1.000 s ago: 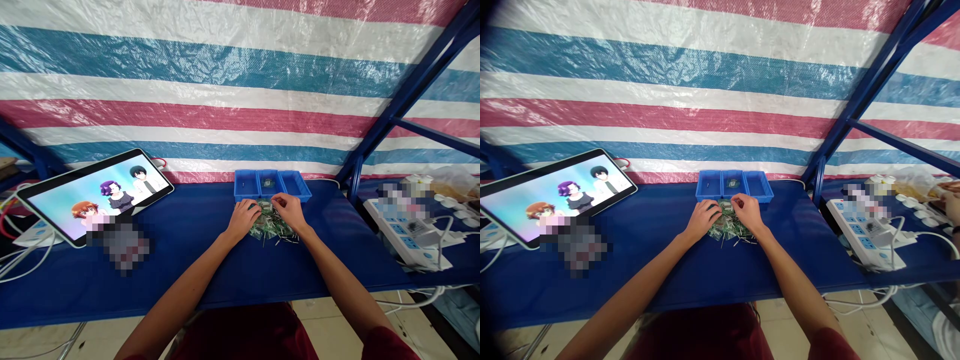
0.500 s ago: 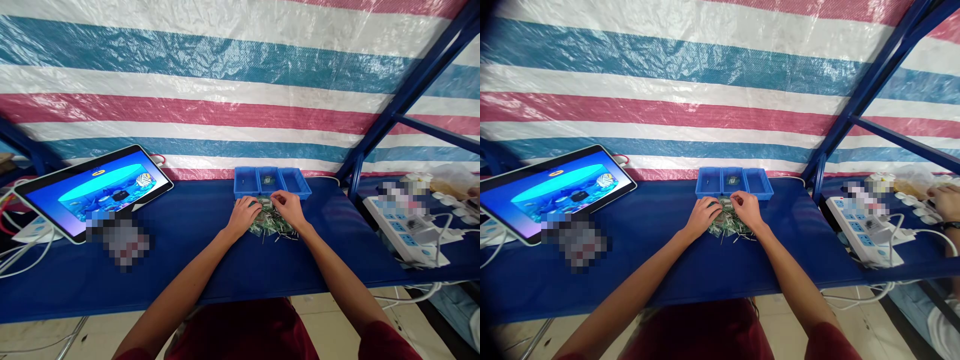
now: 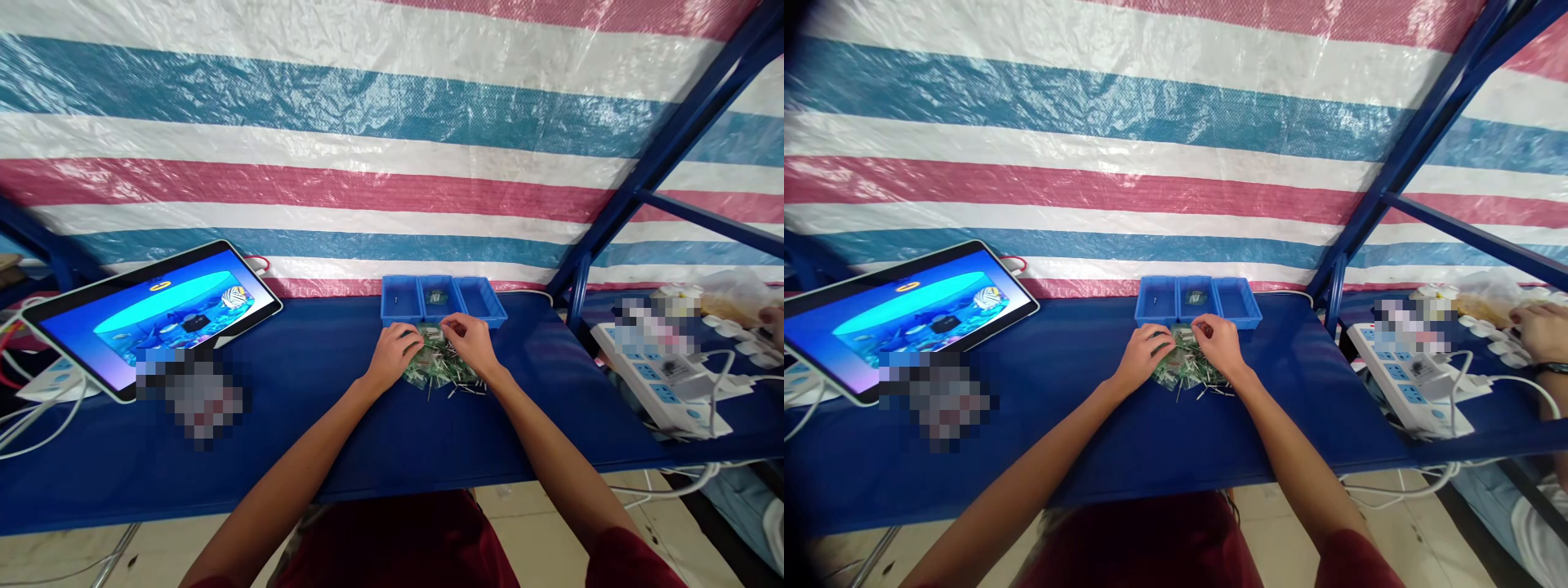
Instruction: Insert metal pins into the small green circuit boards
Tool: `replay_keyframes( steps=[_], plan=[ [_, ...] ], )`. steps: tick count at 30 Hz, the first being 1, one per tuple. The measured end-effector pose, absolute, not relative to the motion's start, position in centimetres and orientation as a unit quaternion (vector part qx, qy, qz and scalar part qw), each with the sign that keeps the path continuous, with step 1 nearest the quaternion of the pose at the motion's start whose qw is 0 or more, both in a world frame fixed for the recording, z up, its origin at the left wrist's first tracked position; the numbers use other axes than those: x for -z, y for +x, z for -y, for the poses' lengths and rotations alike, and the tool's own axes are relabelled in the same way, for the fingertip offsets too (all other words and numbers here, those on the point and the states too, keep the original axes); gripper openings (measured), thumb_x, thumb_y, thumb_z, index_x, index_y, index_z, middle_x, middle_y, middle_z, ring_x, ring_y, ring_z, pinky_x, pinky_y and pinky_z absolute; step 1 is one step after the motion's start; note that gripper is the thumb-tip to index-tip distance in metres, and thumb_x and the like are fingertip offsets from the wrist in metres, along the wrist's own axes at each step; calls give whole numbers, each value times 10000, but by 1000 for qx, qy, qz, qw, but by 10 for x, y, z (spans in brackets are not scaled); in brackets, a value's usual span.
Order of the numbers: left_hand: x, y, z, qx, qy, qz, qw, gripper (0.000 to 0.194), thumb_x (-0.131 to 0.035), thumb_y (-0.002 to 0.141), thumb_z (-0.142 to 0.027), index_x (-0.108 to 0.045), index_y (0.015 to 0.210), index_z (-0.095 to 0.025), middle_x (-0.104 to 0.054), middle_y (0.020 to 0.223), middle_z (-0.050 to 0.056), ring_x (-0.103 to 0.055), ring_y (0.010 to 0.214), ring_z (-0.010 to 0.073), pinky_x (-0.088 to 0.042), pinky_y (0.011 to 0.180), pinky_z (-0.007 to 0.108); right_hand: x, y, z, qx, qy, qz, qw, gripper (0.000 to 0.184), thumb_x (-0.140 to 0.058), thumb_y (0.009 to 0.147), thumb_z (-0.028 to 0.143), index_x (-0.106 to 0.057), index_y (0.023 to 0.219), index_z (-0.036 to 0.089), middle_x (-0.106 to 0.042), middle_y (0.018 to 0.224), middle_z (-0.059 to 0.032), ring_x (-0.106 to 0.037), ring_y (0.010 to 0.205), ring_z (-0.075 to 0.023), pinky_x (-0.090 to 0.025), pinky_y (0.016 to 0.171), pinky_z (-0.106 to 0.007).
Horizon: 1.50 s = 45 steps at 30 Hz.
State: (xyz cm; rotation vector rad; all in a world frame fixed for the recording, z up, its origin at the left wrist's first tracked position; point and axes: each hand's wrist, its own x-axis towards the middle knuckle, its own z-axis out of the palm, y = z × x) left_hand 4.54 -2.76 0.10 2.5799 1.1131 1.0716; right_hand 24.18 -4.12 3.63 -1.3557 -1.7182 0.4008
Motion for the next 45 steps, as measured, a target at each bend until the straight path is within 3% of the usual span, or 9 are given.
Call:
replay_keyframes(
  steps=[12,26,36,45],
  plan=[
    [-11,44,32,-528,733,-388,185,196,-534,937,-319,-641,846,-183,-666,855,37,-617,820,161,-481,797,282,-37,240,44,-148,-471,752,437,207,-536,901,339,-676,868,190,-578,735,-28,-485,579,-134,-416,599,-268],
    [-8,47,34,-530,718,-403,203,272,-504,941,-406,-632,853,-183,-656,828,39,-604,799,161,-485,767,276,-36,239,46,-137,-445,774,428,282,-469,947,394,-654,863,198,-583,741,-38,-512,614,-156,-415,628,-279],
    [-13,48,39,-510,737,-398,197,283,-459,962,-393,-624,865,-185,-652,828,44,-599,795,162,-480,759,274,-34,238,46,-148,-449,781,408,397,-357,984,446,-593,782,199,-578,714,-38,-527,658,-165,-406,655,-279],
    [-10,47,36,-512,738,-397,189,252,-467,961,-370,-623,886,-187,-659,846,41,-604,801,158,-477,759,270,-35,237,47,-159,-441,784,408,392,-342,988,442,-560,769,200,-570,717,-38,-533,670,-165,-402,661,-277]
  ],
)
